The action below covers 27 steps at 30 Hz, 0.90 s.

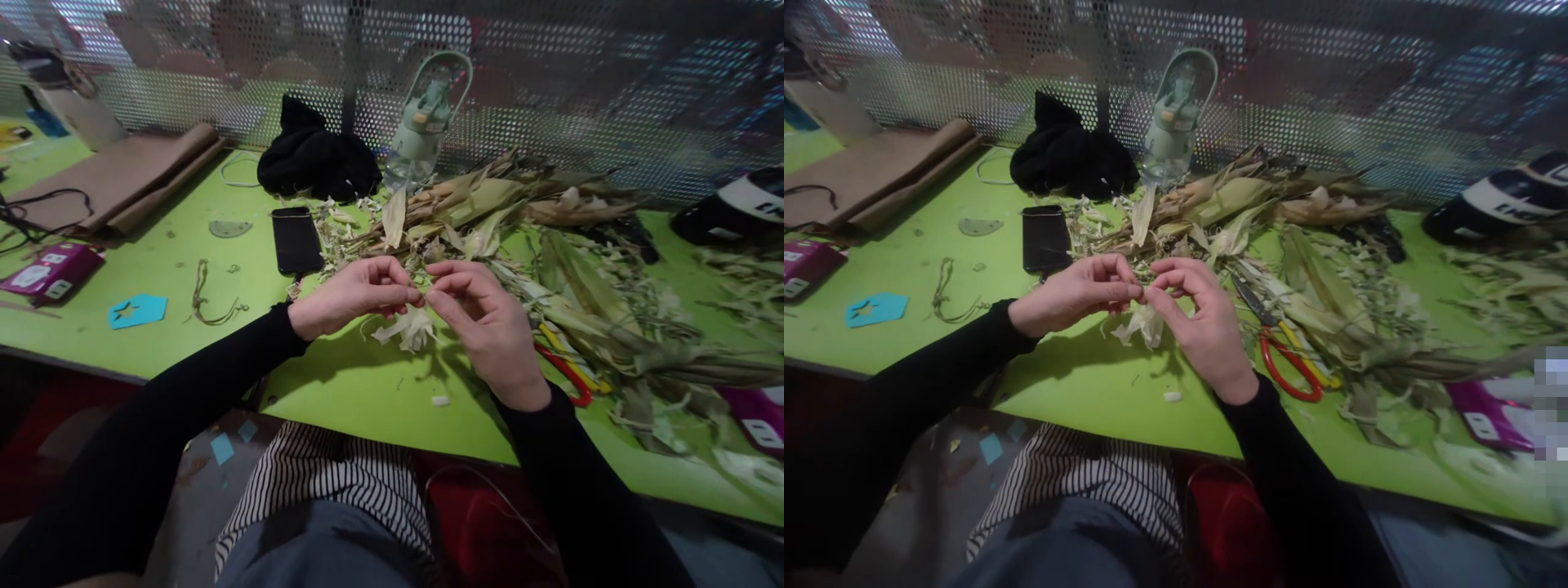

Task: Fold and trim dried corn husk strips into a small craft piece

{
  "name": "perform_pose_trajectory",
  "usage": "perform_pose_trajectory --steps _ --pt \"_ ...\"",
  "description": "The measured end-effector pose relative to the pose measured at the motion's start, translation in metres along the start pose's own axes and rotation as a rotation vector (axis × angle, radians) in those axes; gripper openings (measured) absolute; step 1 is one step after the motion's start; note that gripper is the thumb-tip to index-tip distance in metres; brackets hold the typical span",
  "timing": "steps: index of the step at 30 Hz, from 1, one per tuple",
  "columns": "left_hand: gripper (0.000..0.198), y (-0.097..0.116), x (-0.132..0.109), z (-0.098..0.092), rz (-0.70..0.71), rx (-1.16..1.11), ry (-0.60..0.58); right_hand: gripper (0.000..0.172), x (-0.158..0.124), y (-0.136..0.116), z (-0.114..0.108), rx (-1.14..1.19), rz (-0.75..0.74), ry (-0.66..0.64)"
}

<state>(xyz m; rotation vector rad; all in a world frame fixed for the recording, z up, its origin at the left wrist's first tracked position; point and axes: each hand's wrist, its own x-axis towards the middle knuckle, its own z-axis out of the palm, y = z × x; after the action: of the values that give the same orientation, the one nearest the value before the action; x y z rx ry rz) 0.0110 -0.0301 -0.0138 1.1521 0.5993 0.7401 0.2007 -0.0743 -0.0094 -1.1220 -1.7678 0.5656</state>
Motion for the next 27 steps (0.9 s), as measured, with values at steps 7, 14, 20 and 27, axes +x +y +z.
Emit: perform_pose_trajectory --steps 7,14,20,27 --pt "0.017 -0.001 -0.001 0.003 0.175 0.121 0.041 0.009 -0.001 0.006 0.000 0.025 -0.032 -0.084" --pt "0.014 0.001 -0.005 0.007 0.381 0.569 0.095 0.031 -0.002 0.023 0.006 0.073 0.156 -0.183" --pt "0.026 -0.007 -0.004 0.006 0.468 0.724 0.133 0.032 -0.004 0.015 0.009 0.133 0.221 -0.150" --pt "0.024 -0.017 -0.001 0.006 0.560 0.770 0.165 0.034 -0.004 0.012 0.011 0.307 0.350 -0.189"
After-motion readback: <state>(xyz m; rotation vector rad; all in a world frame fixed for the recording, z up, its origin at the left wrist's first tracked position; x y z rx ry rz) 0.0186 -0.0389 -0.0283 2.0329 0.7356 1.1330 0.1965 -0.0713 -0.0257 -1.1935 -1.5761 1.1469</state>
